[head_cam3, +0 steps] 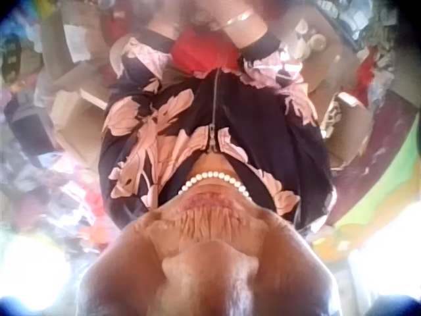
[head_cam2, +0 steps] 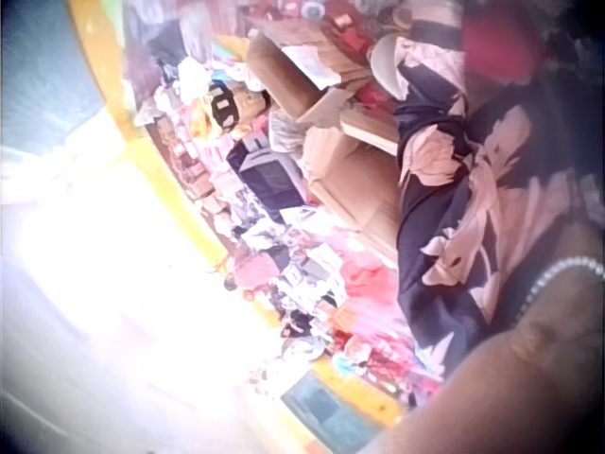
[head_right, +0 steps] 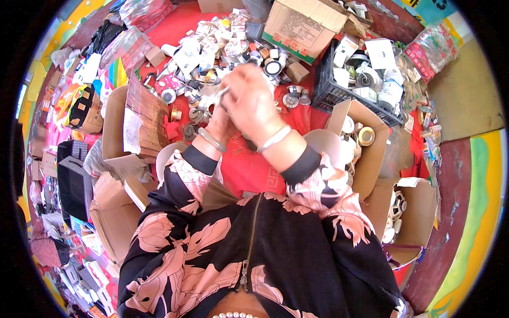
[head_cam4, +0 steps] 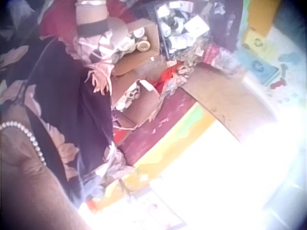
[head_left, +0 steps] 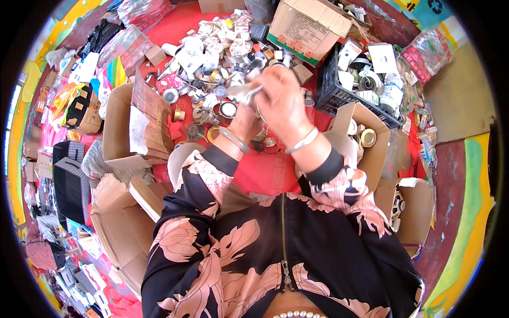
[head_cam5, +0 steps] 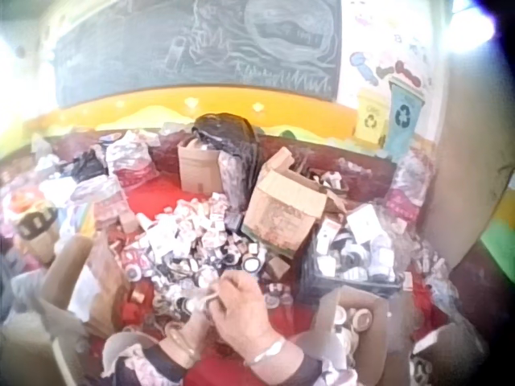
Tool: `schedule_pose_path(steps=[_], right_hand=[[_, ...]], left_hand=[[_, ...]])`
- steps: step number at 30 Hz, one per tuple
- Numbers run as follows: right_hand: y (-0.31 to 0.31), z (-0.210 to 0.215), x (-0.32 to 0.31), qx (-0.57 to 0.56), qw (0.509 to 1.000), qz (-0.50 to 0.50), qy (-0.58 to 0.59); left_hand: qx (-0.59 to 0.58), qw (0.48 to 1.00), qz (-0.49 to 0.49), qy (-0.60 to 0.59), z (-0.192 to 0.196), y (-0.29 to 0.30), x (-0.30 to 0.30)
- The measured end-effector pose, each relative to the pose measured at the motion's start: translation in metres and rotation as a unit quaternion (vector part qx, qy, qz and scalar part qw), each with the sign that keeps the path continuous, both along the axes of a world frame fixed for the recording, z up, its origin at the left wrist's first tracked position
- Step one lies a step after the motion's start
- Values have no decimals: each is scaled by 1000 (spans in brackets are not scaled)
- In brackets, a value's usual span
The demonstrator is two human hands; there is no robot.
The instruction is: The person wipes the interior and exterior of small metal containers with a cloth, handling them one at a time from a large pile in a cluttered workspace.
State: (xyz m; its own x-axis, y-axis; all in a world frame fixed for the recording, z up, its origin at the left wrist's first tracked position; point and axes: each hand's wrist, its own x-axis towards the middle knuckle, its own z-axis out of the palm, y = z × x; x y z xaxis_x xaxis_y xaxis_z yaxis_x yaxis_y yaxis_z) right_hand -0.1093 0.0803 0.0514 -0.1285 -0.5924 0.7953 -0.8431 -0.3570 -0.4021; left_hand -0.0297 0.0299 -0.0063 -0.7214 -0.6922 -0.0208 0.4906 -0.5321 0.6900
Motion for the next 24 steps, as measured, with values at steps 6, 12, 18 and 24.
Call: schedule_pose_path(steps=[6, 12, 18, 24], right_hand=[[21, -20, -4, 102, 994, 12, -39], [-11, -16, -52, 73, 991, -106, -40], [19, 22, -106, 59, 975, -173, -128], [0, -2, -59, 94, 995, -15, 1]], left_hand=[[136, 977, -120, 109, -6, -24, -4], [96, 995, -22, -1, 2, -19, -4], [111, 991, 22, 74, 19, -24, 5], [114, 986, 10, 123, 3, -27, -3]])
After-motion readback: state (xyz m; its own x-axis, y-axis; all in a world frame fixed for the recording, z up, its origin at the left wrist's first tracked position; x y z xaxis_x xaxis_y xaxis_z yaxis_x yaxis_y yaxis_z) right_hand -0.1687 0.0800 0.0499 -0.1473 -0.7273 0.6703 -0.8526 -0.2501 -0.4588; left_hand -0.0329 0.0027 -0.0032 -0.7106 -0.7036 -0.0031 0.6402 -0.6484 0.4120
